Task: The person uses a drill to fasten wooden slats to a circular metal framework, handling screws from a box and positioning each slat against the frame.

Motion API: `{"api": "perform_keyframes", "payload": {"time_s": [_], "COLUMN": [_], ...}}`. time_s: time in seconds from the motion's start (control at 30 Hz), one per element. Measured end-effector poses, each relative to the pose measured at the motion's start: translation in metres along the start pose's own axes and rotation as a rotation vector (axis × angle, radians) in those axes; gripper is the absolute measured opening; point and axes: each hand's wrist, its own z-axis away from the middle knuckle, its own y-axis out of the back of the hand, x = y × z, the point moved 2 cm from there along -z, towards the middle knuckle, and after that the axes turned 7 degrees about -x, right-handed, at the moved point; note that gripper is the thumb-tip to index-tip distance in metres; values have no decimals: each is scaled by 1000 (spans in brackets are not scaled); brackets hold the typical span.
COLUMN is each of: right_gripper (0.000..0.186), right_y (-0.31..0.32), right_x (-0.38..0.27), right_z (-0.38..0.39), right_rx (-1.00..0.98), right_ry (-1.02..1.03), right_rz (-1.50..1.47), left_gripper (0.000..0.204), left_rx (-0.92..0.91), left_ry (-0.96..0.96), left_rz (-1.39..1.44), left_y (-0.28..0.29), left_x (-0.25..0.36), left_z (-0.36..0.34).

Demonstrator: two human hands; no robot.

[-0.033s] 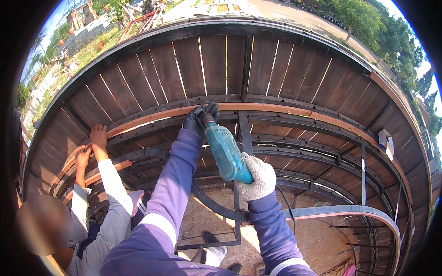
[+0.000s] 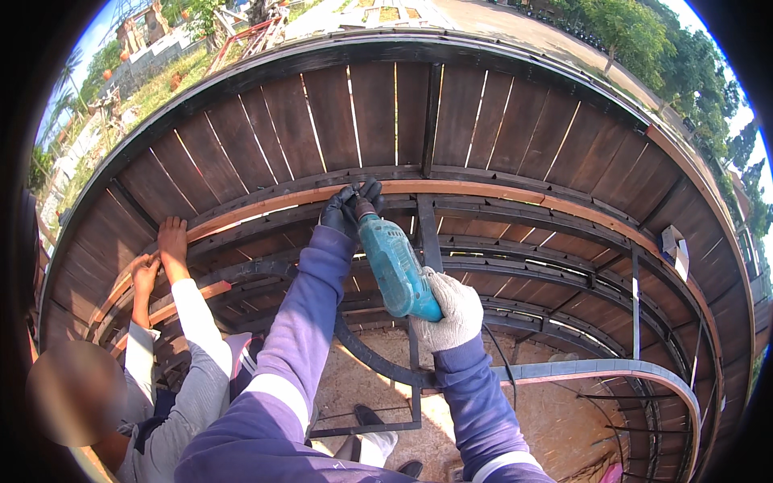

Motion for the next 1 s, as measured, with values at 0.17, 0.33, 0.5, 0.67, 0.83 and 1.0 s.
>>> {"api": "perform_keyframes", "payload": {"time_s": [0.17, 0.33, 0.5, 0.67, 0.83, 1.0], "right_gripper": [52, 55, 61, 68, 73, 72], "right_y": [-1, 3, 2, 5, 0, 1], "right_x": [-2, -7, -8, -19, -21, -25], "right_z": [-1, -3, -4, -6, -1, -5], "right_rx": [1, -2, -19, -126, -249, -227], "right_ry": [40, 81, 99, 128, 34, 64], "right_rz": [-4, 29, 24, 219, 318, 329], "left_gripper": [28, 22, 23, 26, 27, 32], "left_rx": [-26, 35, -1, 84, 100, 160], "left_ry": [-27, -42, 48, 65, 122, 113], "left_rz": [21, 30, 89, -11, -262, -270], "left_y": [8, 10, 11, 16, 22, 22], "left_x": [3, 1, 0, 1, -7, -8], "left_z": [-2, -3, 1, 0, 1, -6]}}
